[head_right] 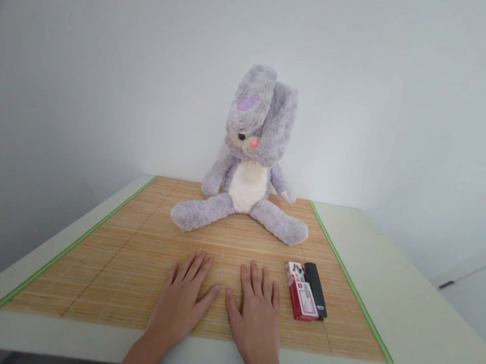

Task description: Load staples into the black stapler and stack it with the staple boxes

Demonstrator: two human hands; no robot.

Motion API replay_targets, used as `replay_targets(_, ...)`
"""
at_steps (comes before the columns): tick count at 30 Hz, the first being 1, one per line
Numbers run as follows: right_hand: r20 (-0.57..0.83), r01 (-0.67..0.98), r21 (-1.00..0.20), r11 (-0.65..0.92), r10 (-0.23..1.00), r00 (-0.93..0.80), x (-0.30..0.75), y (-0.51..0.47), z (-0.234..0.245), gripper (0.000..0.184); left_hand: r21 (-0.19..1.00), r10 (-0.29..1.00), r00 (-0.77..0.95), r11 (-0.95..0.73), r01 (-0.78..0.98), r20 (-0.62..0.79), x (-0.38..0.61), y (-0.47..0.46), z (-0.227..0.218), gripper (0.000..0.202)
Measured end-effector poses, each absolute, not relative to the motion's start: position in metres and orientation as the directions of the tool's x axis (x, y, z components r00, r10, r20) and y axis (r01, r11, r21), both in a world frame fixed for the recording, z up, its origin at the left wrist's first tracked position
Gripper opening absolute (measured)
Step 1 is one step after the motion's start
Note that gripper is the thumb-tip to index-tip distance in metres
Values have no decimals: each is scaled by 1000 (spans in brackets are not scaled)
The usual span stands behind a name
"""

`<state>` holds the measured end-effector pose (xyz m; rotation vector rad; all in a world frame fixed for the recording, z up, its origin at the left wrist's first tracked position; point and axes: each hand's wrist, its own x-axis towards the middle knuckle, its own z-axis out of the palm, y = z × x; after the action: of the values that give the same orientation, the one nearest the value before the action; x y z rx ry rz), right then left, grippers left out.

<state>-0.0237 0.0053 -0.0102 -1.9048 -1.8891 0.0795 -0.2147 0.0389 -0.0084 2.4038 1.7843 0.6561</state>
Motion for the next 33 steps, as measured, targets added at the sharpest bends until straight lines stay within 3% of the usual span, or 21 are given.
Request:
replay_targets(4, 254, 835, -542, 93, 966, 58, -20, 1, 0, 60, 409, 944, 192, -293, 864, 270, -213, 39, -10, 61)
replay_targets(7, 316, 703, -696, 144, 941, 120, -1, -10, 22, 60, 598, 967, 95, -221, 771, 234, -191, 29, -9, 61)
replay_targets(10, 398, 656, -746, 111, 865, 306, 39, -23, 41, 61, 851, 987, 118, -157, 501, 112, -142, 7, -2, 66)
replay_targets(13, 336, 571, -820, -38, 775, 535, 89, -30, 43, 67, 990, 957, 291, -24, 141, -19, -80, -14, 7, 74)
replay_targets(17, 136, 338, -935, -106, 774, 619, 133, -31, 25, 67, 992, 923, 379, 100, -81, -62, -16, -15, 12, 84)
replay_targets(20, 38, 285, -944, -164, 806, 591, 139, -29, 13, 68, 979, 924, 375, 142, -150, -76, 5, -5, 10, 81)
replay_targets(25, 55, 361, -920, -150, 865, 499, 121, -24, 6, 69, 983, 939, 333, 130, -129, -80, -2, 1, 6, 74)
replay_targets(33, 56, 265, -963, -39, 938, 341, 26, -8, 4, 66, 994, 984, 143, 111, -1, -109, -101, 17, 13, 65)
